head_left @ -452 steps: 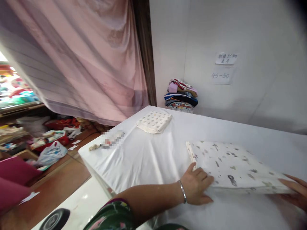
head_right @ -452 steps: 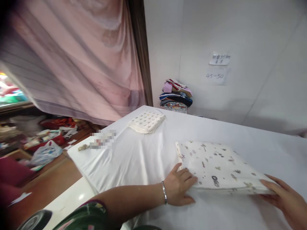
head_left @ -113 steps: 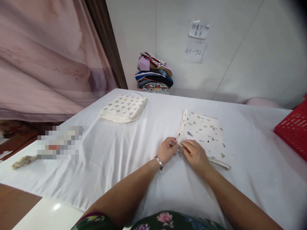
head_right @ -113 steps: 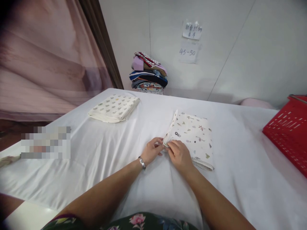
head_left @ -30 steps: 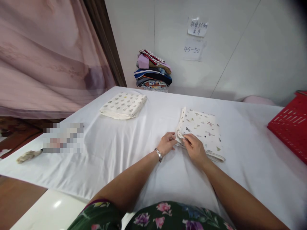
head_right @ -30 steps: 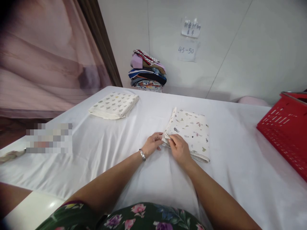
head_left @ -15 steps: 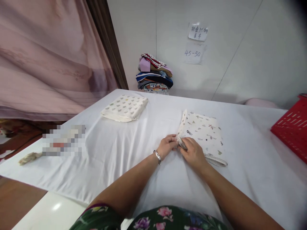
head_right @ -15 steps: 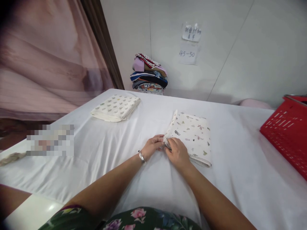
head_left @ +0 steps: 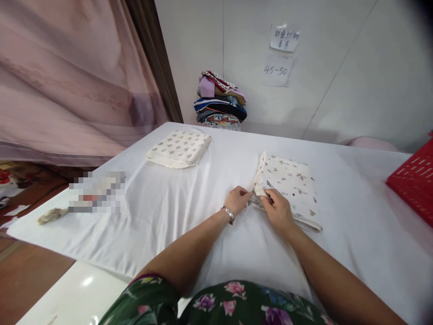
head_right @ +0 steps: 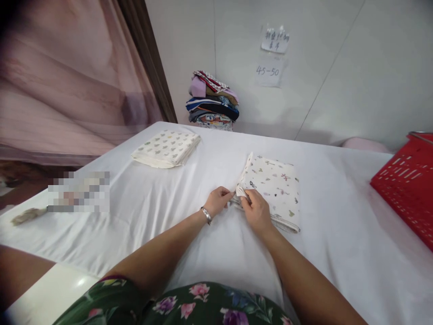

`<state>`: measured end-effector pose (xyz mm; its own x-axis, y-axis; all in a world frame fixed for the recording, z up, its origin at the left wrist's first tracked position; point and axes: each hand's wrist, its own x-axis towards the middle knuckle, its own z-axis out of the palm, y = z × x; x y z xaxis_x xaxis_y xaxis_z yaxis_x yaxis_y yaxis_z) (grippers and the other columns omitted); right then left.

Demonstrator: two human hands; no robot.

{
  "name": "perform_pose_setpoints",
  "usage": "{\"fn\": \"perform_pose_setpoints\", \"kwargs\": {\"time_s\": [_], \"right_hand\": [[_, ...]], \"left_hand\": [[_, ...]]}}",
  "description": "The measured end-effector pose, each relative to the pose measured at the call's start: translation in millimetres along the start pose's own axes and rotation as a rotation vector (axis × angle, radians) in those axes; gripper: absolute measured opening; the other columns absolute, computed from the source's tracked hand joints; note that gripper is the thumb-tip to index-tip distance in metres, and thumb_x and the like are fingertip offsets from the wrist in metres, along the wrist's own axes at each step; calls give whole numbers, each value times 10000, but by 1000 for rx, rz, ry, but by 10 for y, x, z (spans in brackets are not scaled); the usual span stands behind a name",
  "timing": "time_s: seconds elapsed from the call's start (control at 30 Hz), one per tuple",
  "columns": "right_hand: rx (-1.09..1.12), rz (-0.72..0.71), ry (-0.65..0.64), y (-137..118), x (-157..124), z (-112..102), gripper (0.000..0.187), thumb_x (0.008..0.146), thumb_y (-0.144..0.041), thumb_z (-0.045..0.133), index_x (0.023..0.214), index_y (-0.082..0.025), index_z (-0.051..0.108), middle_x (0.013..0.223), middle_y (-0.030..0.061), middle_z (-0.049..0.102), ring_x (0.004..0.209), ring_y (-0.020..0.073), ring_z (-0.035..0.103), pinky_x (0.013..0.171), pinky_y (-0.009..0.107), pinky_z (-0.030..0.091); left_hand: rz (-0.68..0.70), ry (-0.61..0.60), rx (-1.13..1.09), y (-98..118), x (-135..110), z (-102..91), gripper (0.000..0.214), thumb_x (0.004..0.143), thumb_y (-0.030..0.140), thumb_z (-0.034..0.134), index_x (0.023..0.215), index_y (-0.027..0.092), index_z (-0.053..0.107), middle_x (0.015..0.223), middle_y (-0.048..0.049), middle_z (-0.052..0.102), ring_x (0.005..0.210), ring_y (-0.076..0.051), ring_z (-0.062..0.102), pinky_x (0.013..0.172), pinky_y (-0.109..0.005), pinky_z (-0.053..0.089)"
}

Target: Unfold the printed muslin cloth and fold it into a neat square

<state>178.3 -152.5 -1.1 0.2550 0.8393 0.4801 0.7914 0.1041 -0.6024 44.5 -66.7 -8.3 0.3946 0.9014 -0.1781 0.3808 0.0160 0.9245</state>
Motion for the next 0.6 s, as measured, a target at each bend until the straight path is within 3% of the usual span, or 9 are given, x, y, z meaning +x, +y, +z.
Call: {"fn": "perform_pose_setpoints", "kwargs": {"time_s": [0.2,0.33,0.6], "right_hand": [[70,69,21,37,9,8,167,819,-305,497,883,-191,601,805,25,609,691,160,539,646,280,422],[78,100,39,46,15,14,189,808,-322,503,888,-188,609,778,23,615,651,154,534,620,277,425],[63,72,61,87,15,39,242,813,-368,485,895,-181,615,775,39,630,634,161,535,610,287,434]], "left_hand": [[112,-49,-81,-101,6,32,183,701,292,621,833,194,543,753,33,586,508,-61,519,457,-171,391],[153,-21,-41,-117,-15,49,188,689,213,606,869,204,554,743,48,557,547,-54,501,477,-153,370],[192,67,88,-13,-61,71,319,709,314,626,1012,235,567,805,37,556,606,-78,517,574,-192,403]]}}
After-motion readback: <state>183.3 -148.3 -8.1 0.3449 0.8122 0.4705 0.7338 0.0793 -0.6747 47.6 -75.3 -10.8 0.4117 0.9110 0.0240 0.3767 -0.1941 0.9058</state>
